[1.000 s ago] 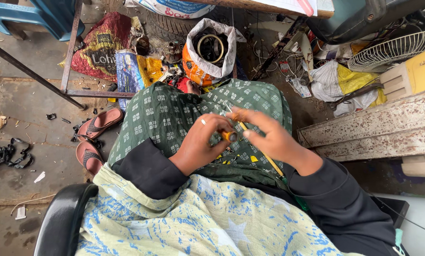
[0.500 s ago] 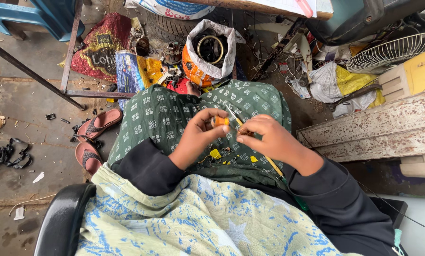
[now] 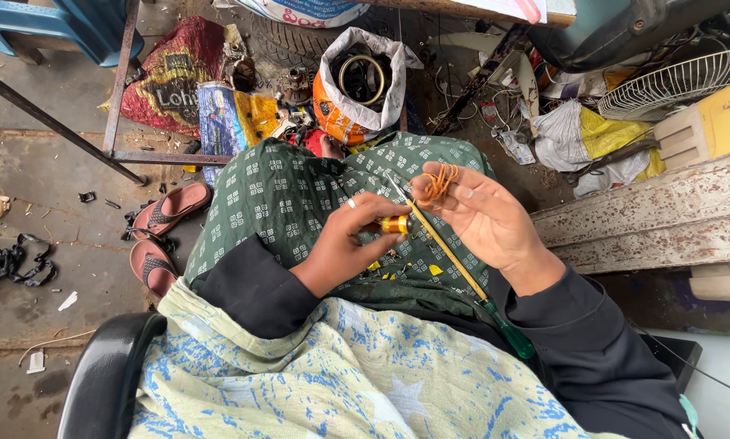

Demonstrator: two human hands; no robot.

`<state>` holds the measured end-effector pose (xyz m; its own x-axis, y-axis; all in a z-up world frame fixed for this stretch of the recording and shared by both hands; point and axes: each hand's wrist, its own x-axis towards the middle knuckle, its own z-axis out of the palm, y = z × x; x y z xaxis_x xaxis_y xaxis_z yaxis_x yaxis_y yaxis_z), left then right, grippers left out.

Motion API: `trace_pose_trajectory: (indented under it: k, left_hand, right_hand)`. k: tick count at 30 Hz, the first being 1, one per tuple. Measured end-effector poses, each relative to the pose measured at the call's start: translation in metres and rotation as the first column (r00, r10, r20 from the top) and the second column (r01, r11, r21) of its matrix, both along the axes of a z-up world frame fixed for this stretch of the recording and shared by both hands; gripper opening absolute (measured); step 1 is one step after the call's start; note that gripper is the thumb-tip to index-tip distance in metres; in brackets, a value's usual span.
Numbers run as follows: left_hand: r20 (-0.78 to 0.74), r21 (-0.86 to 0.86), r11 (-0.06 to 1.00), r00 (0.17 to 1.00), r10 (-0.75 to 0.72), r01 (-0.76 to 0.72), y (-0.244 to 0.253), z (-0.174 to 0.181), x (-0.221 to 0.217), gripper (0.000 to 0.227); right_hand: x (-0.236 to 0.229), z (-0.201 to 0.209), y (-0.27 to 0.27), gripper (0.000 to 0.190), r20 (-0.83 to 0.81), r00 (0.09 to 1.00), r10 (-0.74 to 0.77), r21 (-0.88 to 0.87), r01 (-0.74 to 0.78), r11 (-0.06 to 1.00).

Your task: The person uses a utility knife to strip the yellow insulation from a small electrical component. They then use a thin stick to manipulate the exposed internal wires and apply a small amount of orange material to the component.

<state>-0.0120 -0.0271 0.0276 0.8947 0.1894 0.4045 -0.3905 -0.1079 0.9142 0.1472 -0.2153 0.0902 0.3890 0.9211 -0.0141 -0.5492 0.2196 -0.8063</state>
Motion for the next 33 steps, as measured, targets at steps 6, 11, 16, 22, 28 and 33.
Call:
trace_pose_trajectory:
  k: [6, 11, 16, 22, 28, 33]
  left_hand:
    - [0.042, -0.057, 0.997, 0.998, -0.042, 0.045, -0.002, -0.004, 0.001, 0.035]
    - [0.022, 0.032, 0.999, 1.000, -0.013, 0.013, -0.001, -0.001, -0.002, 0.037]
    - [0.011, 0.116, 0.993, 1.000, 0.023, -0.024, -0.002, 0.005, -0.003, 0.038]
    - [0.088, 0.124, 0.990, 0.994, 0.057, -0.068, -0.008, 0.002, 0.002, 0.034]
    - [0.086, -0.060, 0.997, 0.995, 0.051, -0.046, -0.008, -0.010, 0.005, 0.037]
    - [0.029, -0.030, 0.993, 0.993, 0.118, -0.117, -0.001, -0.016, 0.007, 0.034]
  right_hand:
    - [-0.009, -0.011, 0.012, 0.058, 0.370, 0.926, 0.076, -0.163, -0.016, 0.987]
    - [-0.009, -0.029, 0.012, 0.056, 0.600, 0.771, 0.212, -0.345, 0.011, 0.939]
    - [-0.002, -0.035, 0.013, 0.054, 0.596, 0.761, 0.256, -0.401, 0.006, 0.916]
    - [-0.004, -0.038, 0.012, 0.055, 0.737, 0.620, 0.270, -0.417, 0.103, 0.903]
    - [-0.007, -0.034, 0.013, 0.033, 0.938, 0.200, 0.283, -0.320, 0.185, 0.929]
    - [-0.008, -0.026, 0.016, 0.019, 0.946, 0.137, 0.293, -0.311, 0.140, 0.940]
